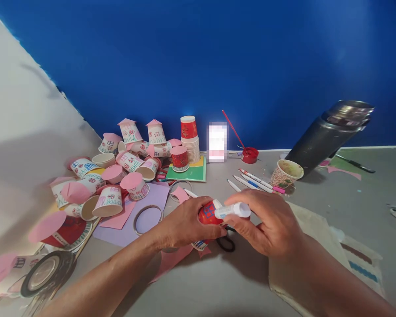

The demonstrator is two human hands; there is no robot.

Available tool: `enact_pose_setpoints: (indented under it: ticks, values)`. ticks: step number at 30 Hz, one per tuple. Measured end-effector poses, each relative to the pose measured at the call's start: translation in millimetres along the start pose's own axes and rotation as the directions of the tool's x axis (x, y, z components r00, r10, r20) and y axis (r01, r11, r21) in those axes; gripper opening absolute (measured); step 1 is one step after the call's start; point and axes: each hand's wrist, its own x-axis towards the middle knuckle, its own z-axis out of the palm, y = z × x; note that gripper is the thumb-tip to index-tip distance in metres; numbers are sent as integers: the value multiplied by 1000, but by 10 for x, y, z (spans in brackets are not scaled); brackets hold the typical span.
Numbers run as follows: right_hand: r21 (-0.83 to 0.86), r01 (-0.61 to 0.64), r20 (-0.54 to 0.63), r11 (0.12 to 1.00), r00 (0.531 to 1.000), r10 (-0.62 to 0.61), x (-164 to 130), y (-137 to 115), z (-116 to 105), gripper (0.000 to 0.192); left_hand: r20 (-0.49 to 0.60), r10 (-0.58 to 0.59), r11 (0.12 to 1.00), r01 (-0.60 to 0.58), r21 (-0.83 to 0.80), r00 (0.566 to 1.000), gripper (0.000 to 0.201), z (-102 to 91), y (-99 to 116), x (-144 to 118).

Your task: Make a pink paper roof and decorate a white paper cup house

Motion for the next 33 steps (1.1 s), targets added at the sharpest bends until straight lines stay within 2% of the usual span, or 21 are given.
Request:
enact_pose_setpoints:
  ticks: [3,9,17,21,24,26,28,33]
  values:
    - [-24,-45,-12,999,999,45,22,6,-16,24,-37,30,991,-25,131,999,31,9,42,-44]
    - [-40,-173,-35,984,985,171,48,57,-58,24,14,277,865,-255,431,961,34,47,133,-118]
    - [45,-240,-1,970,971,240,72,40,-48,20,35,310,851,-294,436,950,45,54,96,-117]
    - [64,-377,-29,924,925,380,80,118,-30,20,-31,341,895,-315,316,939,49,30,78,-164]
    - [144,-478,-15,866,874,485,70,171,-23,24,-137,322,941,-301,154,937,55,2,33,-177]
    - [186,-505,-4,843,857,515,60,173,-16,25,-223,290,957,-279,80,931,57,-19,2,-169]
    - [197,-493,-20,847,862,507,52,148,-7,24,-253,244,968,-250,9,936,52,-41,-20,-149]
    - [167,-393,-66,904,911,408,53,45,-14,19,-217,132,960,-179,-216,967,40,-70,-64,-84]
